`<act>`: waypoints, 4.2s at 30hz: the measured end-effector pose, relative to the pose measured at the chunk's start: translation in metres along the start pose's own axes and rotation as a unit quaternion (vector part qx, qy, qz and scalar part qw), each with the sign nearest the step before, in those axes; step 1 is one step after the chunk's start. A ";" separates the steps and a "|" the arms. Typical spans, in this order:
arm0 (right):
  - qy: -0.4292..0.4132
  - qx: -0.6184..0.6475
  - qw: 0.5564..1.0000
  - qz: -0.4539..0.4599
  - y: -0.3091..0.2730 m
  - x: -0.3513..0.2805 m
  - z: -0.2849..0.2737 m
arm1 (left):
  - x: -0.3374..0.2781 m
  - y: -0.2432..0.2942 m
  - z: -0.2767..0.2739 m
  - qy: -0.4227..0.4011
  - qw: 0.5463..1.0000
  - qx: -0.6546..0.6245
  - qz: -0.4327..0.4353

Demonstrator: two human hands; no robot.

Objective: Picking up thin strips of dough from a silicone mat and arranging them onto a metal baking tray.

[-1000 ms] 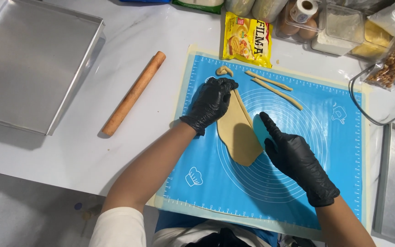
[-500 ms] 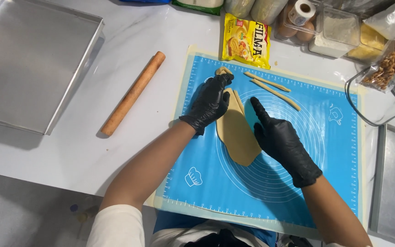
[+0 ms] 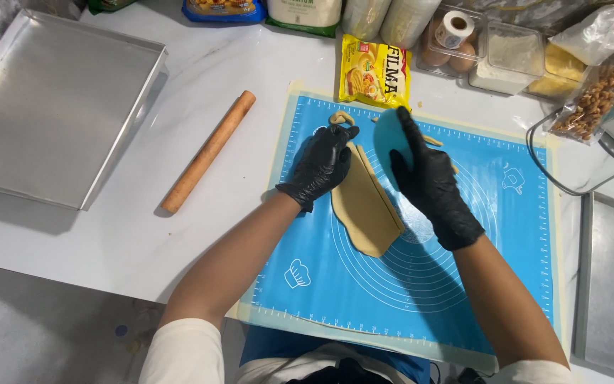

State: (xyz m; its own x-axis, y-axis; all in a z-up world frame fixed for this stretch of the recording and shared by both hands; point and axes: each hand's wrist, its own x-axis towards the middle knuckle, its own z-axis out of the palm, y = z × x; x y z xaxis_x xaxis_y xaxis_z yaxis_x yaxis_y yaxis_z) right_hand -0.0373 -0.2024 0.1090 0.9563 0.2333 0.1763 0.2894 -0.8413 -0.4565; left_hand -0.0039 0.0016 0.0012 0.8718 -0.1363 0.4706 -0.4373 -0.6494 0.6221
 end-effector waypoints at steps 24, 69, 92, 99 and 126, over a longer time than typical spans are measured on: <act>0.244 0.184 0.949 0.079 0.165 -0.111 -0.097 | 0.072 0.149 -0.059 -0.198 0.937 -0.278 -0.074; -0.057 -0.063 0.991 0.101 0.041 0.002 0.008 | -0.003 -0.017 -0.001 -0.002 0.994 -0.105 -0.030; -0.113 -0.035 0.993 0.025 -0.024 0.035 0.022 | -0.006 -0.017 -0.008 -0.036 0.991 -0.122 -0.049; -0.135 -0.069 0.988 0.020 -0.014 0.041 0.034 | -0.010 -0.023 0.008 -0.019 0.986 -0.138 -0.089; -0.237 -0.103 0.966 0.031 -0.013 0.115 0.055 | -0.012 -0.032 0.017 0.022 0.960 -0.256 -0.108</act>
State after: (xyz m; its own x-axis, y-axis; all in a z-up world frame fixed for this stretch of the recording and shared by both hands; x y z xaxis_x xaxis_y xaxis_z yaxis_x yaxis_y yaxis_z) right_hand 0.0714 -0.1374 0.0874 0.8978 0.3344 -0.2866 0.2623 -0.9288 -0.2619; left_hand 0.0030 0.0114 -0.0351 0.9493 -0.0011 0.3143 -0.3079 -0.2040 0.9293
